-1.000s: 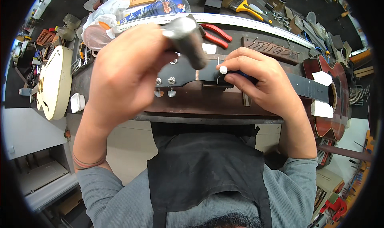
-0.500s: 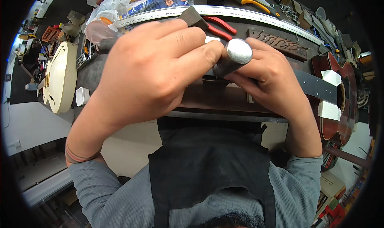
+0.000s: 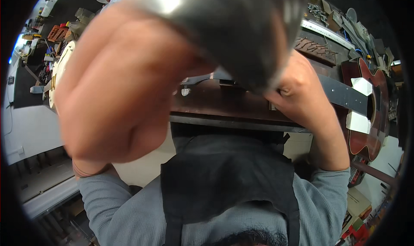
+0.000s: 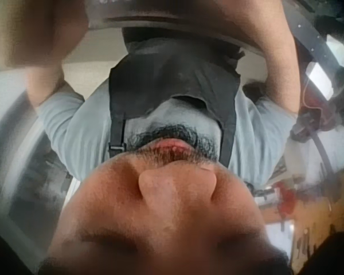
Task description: The person installs a metal fret wire into a slot on a guitar neck. They use a hammer and a fret hammering tool to tap the fret into place, working from the headstock end towards the body. The person repeatedly checks the alignment and taps the fret to ensure it is seated correctly.
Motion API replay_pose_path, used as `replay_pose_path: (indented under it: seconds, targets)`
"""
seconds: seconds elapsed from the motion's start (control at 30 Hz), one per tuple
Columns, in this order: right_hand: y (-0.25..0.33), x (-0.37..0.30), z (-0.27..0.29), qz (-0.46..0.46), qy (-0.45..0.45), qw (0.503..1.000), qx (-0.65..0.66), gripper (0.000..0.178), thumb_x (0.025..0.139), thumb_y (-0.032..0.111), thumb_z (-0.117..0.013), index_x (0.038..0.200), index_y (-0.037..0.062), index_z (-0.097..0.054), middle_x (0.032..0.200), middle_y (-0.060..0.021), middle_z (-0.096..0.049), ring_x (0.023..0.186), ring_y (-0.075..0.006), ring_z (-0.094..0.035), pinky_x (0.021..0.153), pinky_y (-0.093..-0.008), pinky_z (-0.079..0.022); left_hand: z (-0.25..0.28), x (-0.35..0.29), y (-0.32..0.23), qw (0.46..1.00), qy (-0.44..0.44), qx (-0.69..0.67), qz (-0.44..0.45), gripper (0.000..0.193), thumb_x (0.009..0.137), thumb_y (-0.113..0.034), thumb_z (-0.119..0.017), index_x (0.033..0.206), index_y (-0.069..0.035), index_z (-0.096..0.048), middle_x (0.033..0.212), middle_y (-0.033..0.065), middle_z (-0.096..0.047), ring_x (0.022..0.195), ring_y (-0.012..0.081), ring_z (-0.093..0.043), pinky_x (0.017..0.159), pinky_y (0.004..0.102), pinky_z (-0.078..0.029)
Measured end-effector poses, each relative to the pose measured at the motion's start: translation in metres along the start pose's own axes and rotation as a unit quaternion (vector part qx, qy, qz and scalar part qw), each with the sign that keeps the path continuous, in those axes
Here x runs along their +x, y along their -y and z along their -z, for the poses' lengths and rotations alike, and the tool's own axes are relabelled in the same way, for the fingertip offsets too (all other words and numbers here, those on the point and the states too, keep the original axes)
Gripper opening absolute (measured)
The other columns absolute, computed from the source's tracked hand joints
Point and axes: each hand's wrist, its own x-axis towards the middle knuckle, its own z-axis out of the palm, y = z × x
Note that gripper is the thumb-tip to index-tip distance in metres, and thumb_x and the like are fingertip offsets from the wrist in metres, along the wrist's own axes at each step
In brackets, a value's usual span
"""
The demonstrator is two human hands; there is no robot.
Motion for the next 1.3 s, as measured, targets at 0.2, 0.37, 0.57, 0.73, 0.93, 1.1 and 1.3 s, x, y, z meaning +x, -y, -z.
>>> replay_pose_path:
  seconds: [0.2, 0.37, 0.57, 0.73, 0.93, 1.1, 1.3]
  targets:
    - [-0.002, 0.005, 0.002, 0.038, 0.008, 0.999, -0.022, 0.017, 0.087, 0.007, -0.085, 0.103, 0.0078, -0.080, 0.117, -0.0034, -0.083, 0.095, -0.0288, -0.070, 0.083, -0.0396, -0.061, -0.004, 0.009, -0.009, 0.986, 0.136, 0.076, 0.050, 0.027, 0.081, 0.011, -0.071, 0.108, 0.007, -0.078, 0.108, 0.0184, -0.080, 0.090, 0.0322, -0.074, 0.076, 0.0447, -0.058]
    - [-0.002, 0.001, 0.001, 0.038, -0.011, 0.999, -0.017, 0.016, 0.088, 0.009, -0.084, 0.103, 0.0085, -0.080, 0.118, -0.0014, -0.083, 0.096, -0.0279, -0.068, 0.084, -0.0395, -0.061, 0.000, 0.004, -0.002, 0.998, -0.054, -0.012, 0.016, 0.027, 0.082, 0.010, -0.070, 0.109, 0.007, -0.075, 0.106, 0.0180, -0.080, 0.089, 0.0338, -0.074, 0.076, 0.0440, -0.058]
    - [0.002, 0.002, 0.007, 0.039, 0.012, 0.999, -0.034, 0.014, 0.090, 0.010, -0.083, 0.103, 0.0074, -0.080, 0.113, -0.0016, -0.082, 0.097, -0.0282, -0.068, 0.084, -0.0415, -0.060, -0.003, 0.012, -0.006, 0.999, 0.027, 0.026, 0.012, 0.034, 0.079, 0.002, -0.073, 0.112, 0.000, -0.075, 0.091, 0.0090, -0.068, 0.085, 0.0295, -0.067, 0.073, 0.0418, -0.052]
    - [0.000, 0.001, 0.003, 0.052, -0.004, 0.998, -0.026, 0.016, 0.089, 0.012, -0.083, 0.104, 0.0068, -0.081, 0.112, -0.0033, -0.082, 0.098, -0.0286, -0.069, 0.085, -0.0422, -0.060, -0.010, 0.008, -0.018, 0.990, 0.116, 0.079, 0.030, 0.034, 0.078, -0.003, -0.075, 0.113, -0.002, -0.073, 0.092, 0.0076, -0.068, 0.087, 0.0264, -0.068, 0.073, 0.0400, -0.052]
    - [-0.001, -0.001, 0.006, 0.042, 0.005, 0.999, -0.031, 0.015, 0.090, 0.011, -0.082, 0.104, 0.0060, -0.080, 0.108, -0.0048, -0.081, 0.100, -0.0287, -0.070, 0.086, -0.0425, -0.061, 0.000, 0.019, -0.015, 0.999, -0.049, 0.016, 0.010, 0.028, 0.080, 0.006, -0.072, 0.107, 0.002, -0.076, 0.096, 0.0124, -0.072, 0.082, 0.0310, -0.070, 0.072, 0.0429, -0.055]
    - [0.000, 0.003, 0.005, 0.056, 0.019, 0.998, -0.027, 0.016, 0.090, 0.011, -0.082, 0.105, 0.0056, -0.081, 0.111, -0.0040, -0.082, 0.101, -0.0288, -0.070, 0.087, -0.0420, -0.061, -0.008, 0.009, -0.020, 0.993, 0.106, 0.028, 0.046, 0.027, 0.080, 0.010, -0.068, 0.106, 0.005, -0.075, 0.102, 0.0215, -0.075, 0.091, 0.0385, -0.074, 0.083, 0.0459, -0.060]
    - [-0.001, 0.000, 0.002, 0.062, -0.012, 0.998, -0.021, 0.018, 0.089, 0.010, -0.082, 0.106, 0.0061, -0.080, 0.110, -0.0034, -0.081, 0.101, -0.0287, -0.070, 0.087, -0.0422, -0.061, -0.006, 0.010, -0.004, 0.996, -0.092, 0.009, -0.001, 0.036, 0.077, -0.004, -0.075, 0.113, -0.002, -0.076, 0.092, 0.0080, -0.070, 0.080, 0.0280, -0.068, 0.069, 0.0411, -0.053]
